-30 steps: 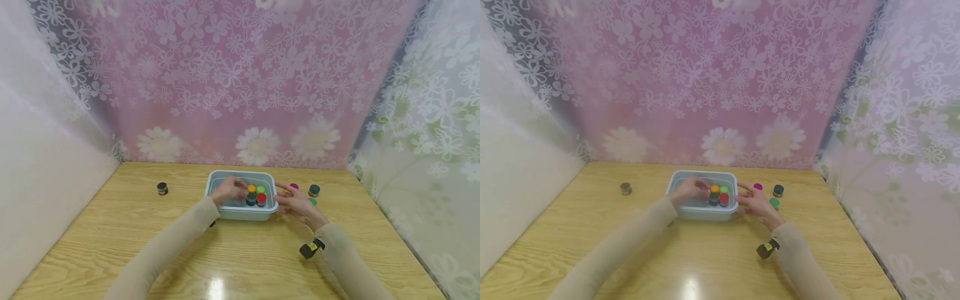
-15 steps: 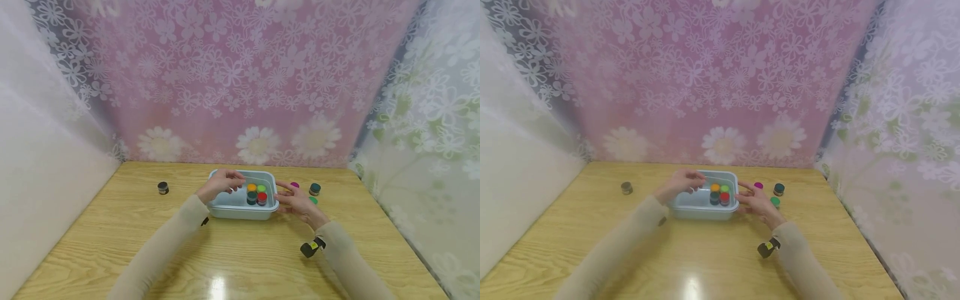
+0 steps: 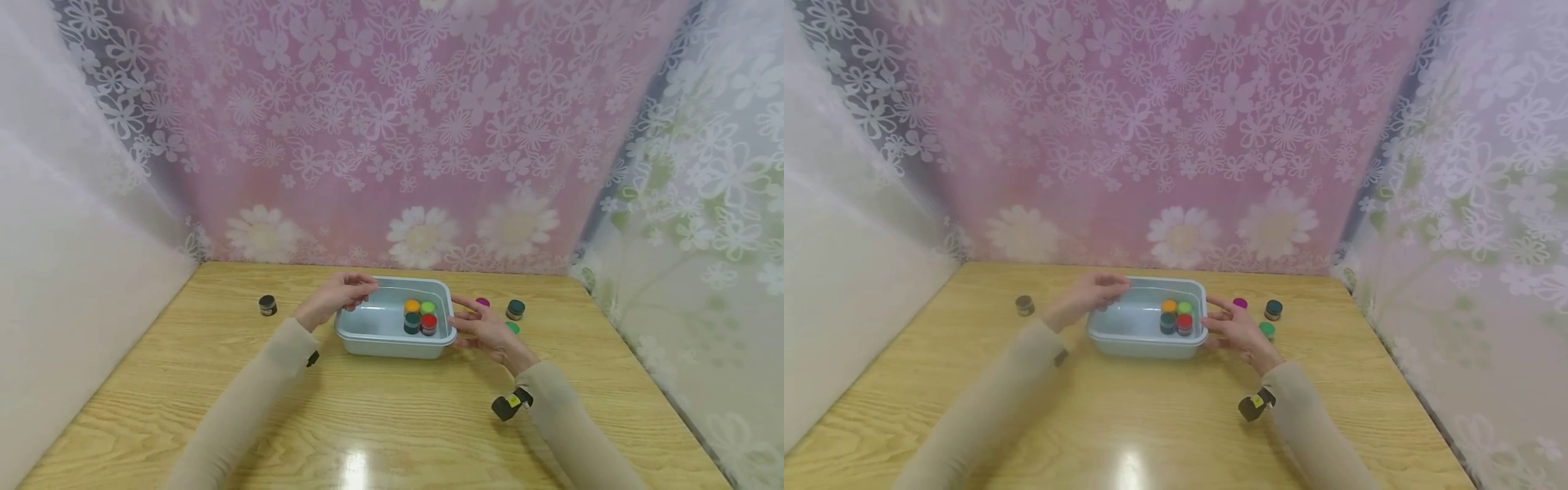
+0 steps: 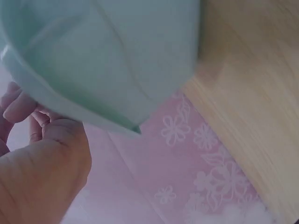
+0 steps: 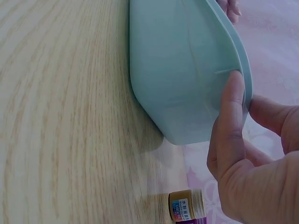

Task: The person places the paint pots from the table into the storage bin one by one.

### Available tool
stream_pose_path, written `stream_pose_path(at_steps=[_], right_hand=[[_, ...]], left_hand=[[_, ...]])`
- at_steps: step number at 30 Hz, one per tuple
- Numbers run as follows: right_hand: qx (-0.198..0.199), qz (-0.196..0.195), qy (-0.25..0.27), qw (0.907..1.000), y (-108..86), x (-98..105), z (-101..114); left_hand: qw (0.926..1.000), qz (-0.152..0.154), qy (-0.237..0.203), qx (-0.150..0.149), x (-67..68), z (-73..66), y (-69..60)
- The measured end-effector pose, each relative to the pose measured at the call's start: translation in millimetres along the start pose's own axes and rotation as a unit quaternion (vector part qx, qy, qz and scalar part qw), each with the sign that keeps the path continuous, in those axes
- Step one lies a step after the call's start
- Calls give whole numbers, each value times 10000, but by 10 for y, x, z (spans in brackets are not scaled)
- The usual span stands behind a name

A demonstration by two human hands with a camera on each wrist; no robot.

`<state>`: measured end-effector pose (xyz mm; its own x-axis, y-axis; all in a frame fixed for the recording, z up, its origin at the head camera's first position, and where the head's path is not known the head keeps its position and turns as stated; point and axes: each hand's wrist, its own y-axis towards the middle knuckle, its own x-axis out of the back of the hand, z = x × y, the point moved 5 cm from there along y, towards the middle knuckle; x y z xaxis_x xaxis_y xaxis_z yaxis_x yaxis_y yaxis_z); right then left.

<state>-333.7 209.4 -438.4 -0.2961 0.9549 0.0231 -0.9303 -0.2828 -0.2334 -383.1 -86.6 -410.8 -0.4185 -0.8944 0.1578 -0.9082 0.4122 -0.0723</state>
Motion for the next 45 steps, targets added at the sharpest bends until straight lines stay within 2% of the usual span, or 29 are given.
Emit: stream_pose_path(at_steps=[4, 8, 12, 18, 24, 26, 31, 35, 41, 45], right_hand=[[-2, 0, -41, 10000, -3, 10, 5], [-18, -19, -120, 9999, -8, 21, 6], [13, -40, -144, 9999, -14, 31, 8], [-4, -11, 10, 10000, -30, 30, -16], [26, 6, 64, 10000, -25, 25, -34], [39, 7, 34, 10000, -14, 28, -33], [45, 3, -24, 10000, 11, 36, -26], [6, 35, -75, 10000, 13, 29, -22], [-22, 32, -74, 10000, 14, 19, -11], [-25, 52, -91, 9999, 23, 13, -11]], left_hand=[[9997, -117, 222, 55, 127, 10, -27], [9995, -227, 206, 118, 262, 54, -45], [9997, -157, 190, 76, 372, 107, -50], [9994, 12, 73, 348, 536, 225, -93], [9992, -11, 118, 382, 825, 316, -187], [9990, -6, 235, 374, 924, 336, -239], [9955, -6, 863, 381, 1133, 362, -366], [9935, -150, 1022, 471, 1292, 419, -432], [9940, -311, 978, 389, 1475, 492, -538], [9922, -564, 1021, 441, 1585, 560, -612]])
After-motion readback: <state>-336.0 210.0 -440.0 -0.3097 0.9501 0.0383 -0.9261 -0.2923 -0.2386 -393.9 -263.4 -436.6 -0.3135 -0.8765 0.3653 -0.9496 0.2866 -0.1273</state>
